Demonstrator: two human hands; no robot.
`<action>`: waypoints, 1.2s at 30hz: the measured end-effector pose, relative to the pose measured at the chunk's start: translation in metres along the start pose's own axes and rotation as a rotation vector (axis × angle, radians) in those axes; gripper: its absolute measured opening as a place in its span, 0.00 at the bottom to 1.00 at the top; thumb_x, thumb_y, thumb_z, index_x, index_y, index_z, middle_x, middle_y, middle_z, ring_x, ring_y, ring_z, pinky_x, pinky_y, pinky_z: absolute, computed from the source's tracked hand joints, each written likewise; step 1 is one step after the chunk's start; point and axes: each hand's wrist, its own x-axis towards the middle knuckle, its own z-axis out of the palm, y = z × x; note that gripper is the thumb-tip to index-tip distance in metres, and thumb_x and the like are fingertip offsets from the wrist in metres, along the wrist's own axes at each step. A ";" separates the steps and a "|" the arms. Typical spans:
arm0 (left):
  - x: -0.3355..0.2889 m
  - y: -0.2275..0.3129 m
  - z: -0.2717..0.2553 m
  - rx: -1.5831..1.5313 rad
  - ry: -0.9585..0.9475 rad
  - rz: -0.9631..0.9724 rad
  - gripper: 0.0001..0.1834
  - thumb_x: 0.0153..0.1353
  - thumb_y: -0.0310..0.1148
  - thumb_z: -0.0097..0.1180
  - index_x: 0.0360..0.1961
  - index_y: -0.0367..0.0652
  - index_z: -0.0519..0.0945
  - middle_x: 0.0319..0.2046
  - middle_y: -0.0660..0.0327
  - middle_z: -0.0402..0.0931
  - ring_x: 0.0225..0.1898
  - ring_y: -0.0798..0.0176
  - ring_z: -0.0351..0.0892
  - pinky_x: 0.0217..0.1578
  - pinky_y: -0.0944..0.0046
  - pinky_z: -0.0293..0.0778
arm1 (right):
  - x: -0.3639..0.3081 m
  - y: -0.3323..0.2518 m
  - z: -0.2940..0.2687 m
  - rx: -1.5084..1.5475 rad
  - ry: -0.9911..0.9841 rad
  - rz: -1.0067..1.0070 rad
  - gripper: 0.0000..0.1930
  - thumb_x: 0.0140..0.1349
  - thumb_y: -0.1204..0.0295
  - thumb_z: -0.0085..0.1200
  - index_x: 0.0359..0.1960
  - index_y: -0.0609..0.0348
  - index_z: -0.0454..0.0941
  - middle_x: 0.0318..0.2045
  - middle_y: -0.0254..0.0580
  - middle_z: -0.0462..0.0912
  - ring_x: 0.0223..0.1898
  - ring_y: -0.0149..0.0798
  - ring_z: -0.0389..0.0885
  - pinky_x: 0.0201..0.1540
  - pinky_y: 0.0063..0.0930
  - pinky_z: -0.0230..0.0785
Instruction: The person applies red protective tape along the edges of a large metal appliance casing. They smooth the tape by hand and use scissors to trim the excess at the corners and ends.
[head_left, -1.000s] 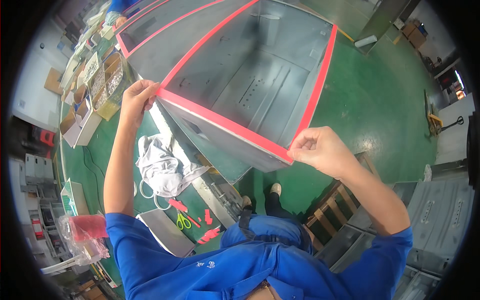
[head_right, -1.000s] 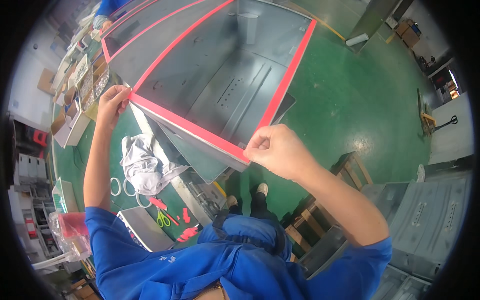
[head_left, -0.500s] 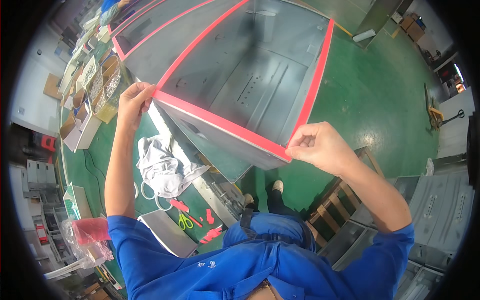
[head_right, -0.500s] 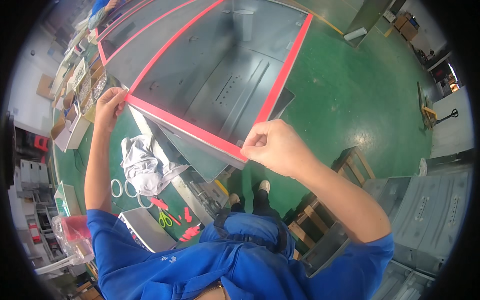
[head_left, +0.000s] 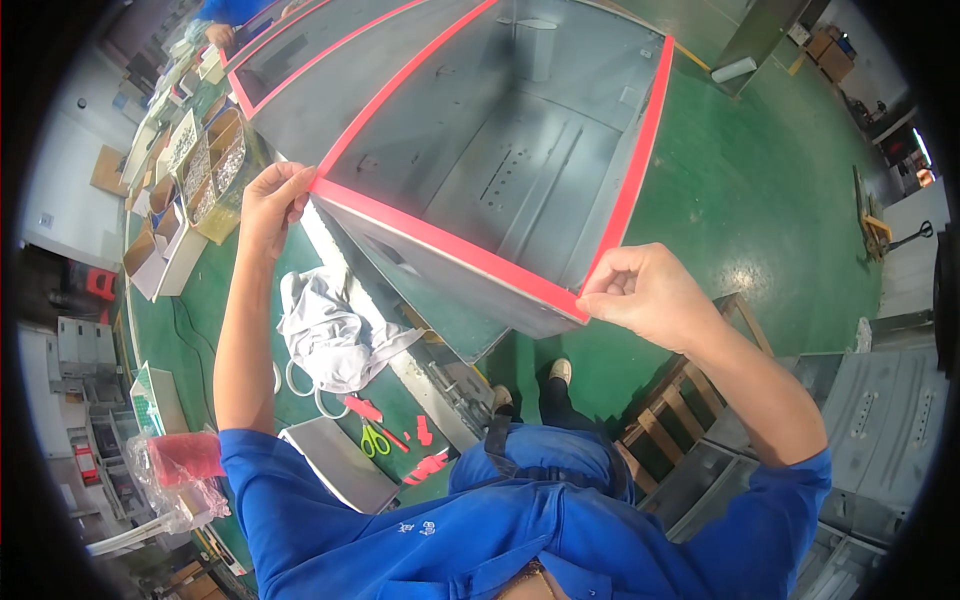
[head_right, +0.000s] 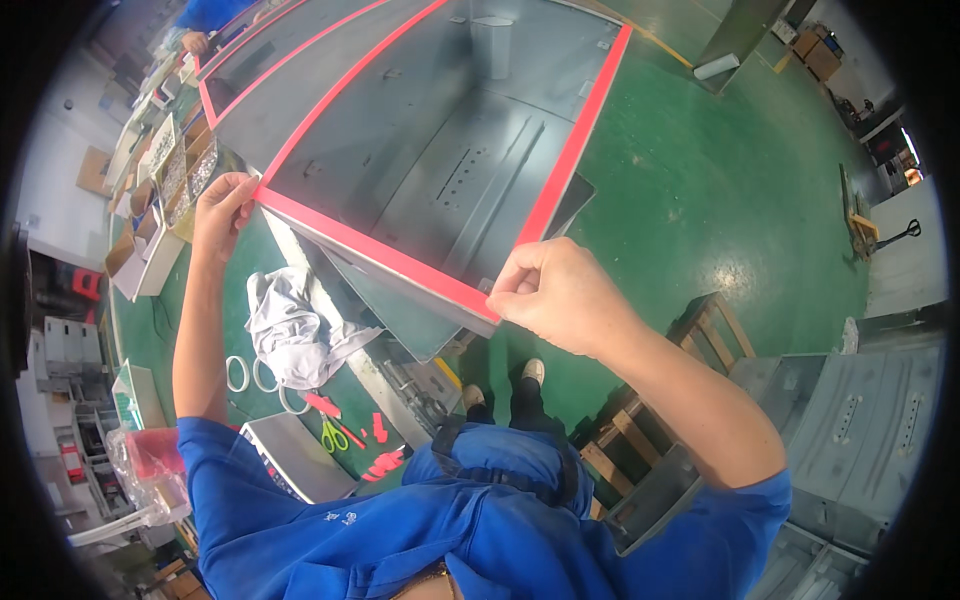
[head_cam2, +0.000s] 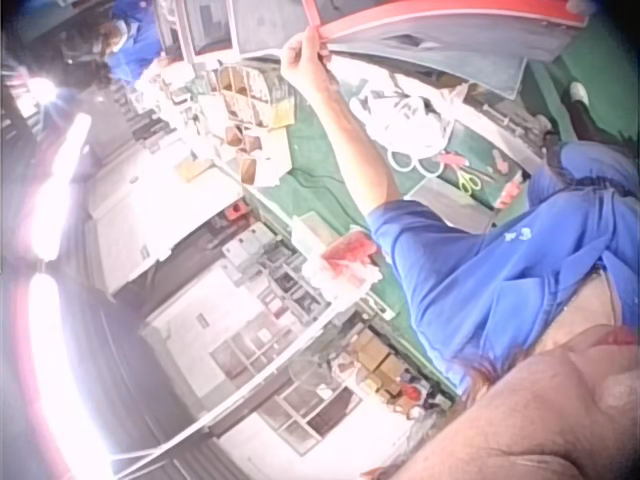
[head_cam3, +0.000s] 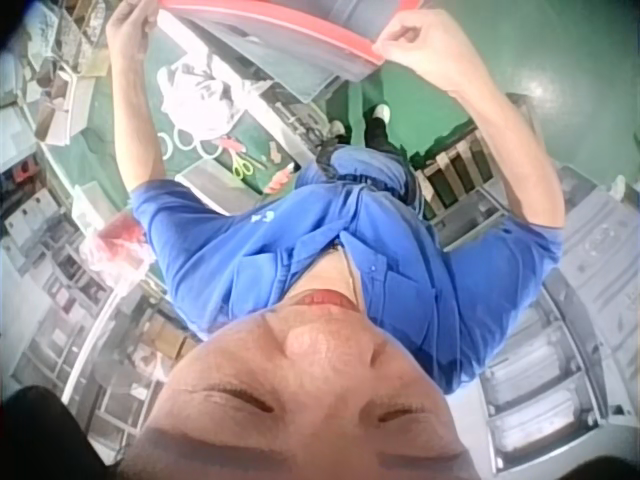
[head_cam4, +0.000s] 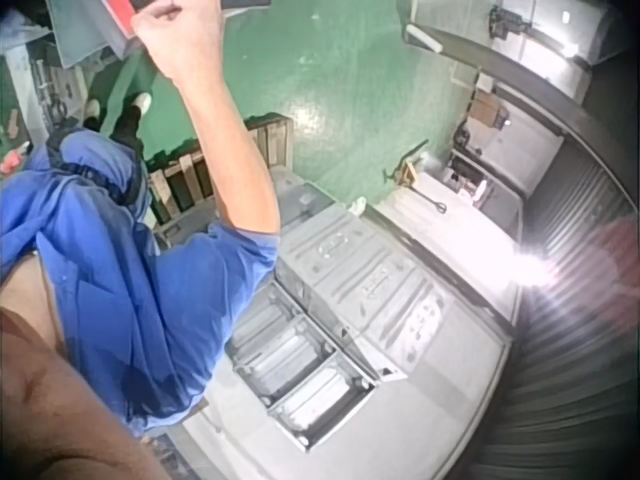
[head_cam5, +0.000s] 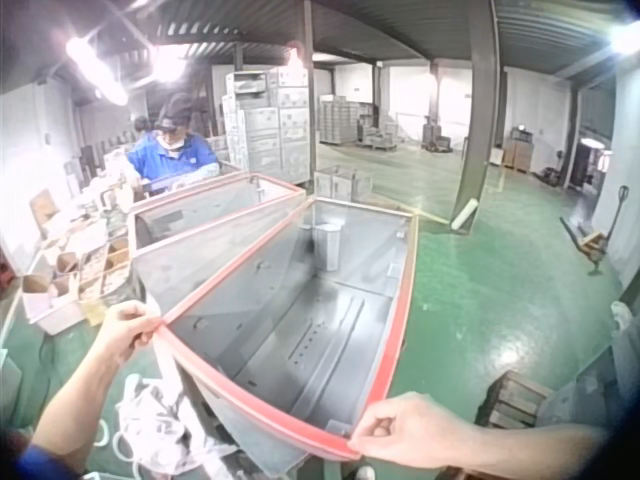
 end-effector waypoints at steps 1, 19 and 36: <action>0.000 0.000 0.000 0.002 0.003 -0.001 0.05 0.53 0.28 0.59 0.26 0.40 0.76 0.15 0.69 0.67 0.15 0.79 0.60 0.15 0.79 0.51 | -0.001 -0.001 0.000 -0.001 -0.001 0.004 0.04 0.49 0.76 0.57 0.21 0.62 0.76 0.18 0.33 0.77 0.20 0.20 0.71 0.22 0.16 0.61; -0.004 0.001 0.002 0.053 0.044 0.025 0.06 0.52 0.29 0.60 0.26 0.39 0.76 0.15 0.69 0.68 0.16 0.79 0.61 0.16 0.78 0.52 | -0.020 0.041 0.029 0.243 0.365 -0.289 0.09 0.53 0.79 0.53 0.37 0.61 0.71 0.26 0.34 0.76 0.27 0.27 0.75 0.29 0.20 0.66; -0.006 0.006 0.004 0.125 0.059 0.007 0.05 0.52 0.28 0.58 0.27 0.39 0.76 0.16 0.68 0.68 0.16 0.77 0.61 0.17 0.77 0.53 | -0.024 0.052 0.043 -0.687 0.706 -0.982 0.13 0.47 0.79 0.54 0.38 0.61 0.77 0.40 0.42 0.75 0.37 0.40 0.75 0.36 0.30 0.67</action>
